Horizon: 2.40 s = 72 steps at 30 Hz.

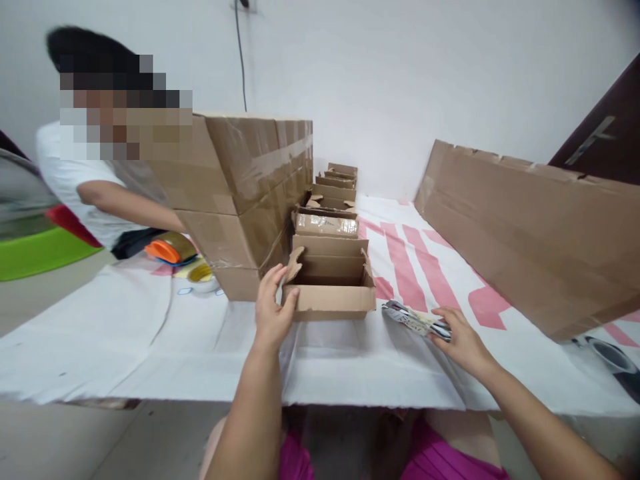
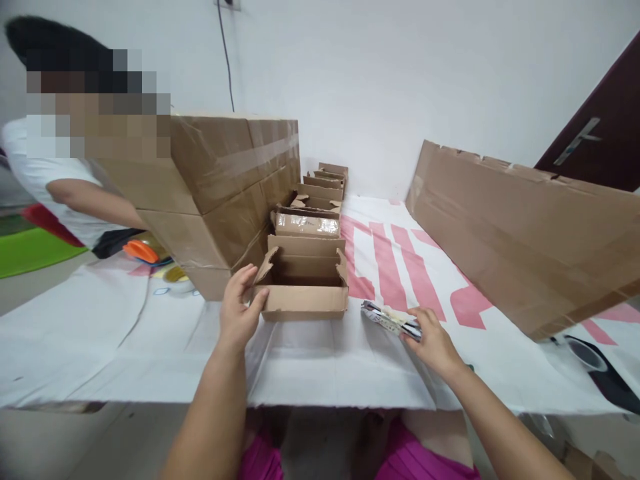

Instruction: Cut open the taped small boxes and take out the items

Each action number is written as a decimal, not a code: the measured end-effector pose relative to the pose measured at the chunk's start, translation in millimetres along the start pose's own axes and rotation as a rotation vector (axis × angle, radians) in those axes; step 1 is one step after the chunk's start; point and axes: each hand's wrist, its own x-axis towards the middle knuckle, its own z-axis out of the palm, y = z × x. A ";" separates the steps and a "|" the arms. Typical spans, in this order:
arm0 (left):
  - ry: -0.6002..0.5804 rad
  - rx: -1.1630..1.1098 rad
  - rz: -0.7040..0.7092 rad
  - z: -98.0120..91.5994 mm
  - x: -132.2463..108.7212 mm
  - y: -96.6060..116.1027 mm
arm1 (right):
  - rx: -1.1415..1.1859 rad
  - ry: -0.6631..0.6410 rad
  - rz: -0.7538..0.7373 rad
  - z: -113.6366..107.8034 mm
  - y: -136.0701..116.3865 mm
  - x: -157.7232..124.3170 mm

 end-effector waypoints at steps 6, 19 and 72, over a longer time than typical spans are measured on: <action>0.260 -0.068 0.145 15.7 -45.3 56.9 | 0.109 0.025 -0.054 2.1 10.0 -12.3; -0.743 -0.209 -0.429 175.2 -94.3 87.5 | 0.473 0.112 0.285 22.1 35.4 -1.6; -0.298 0.926 0.585 3.3 7.8 46.6 | 0.440 -0.115 0.078 80.3 -9.1 -43.2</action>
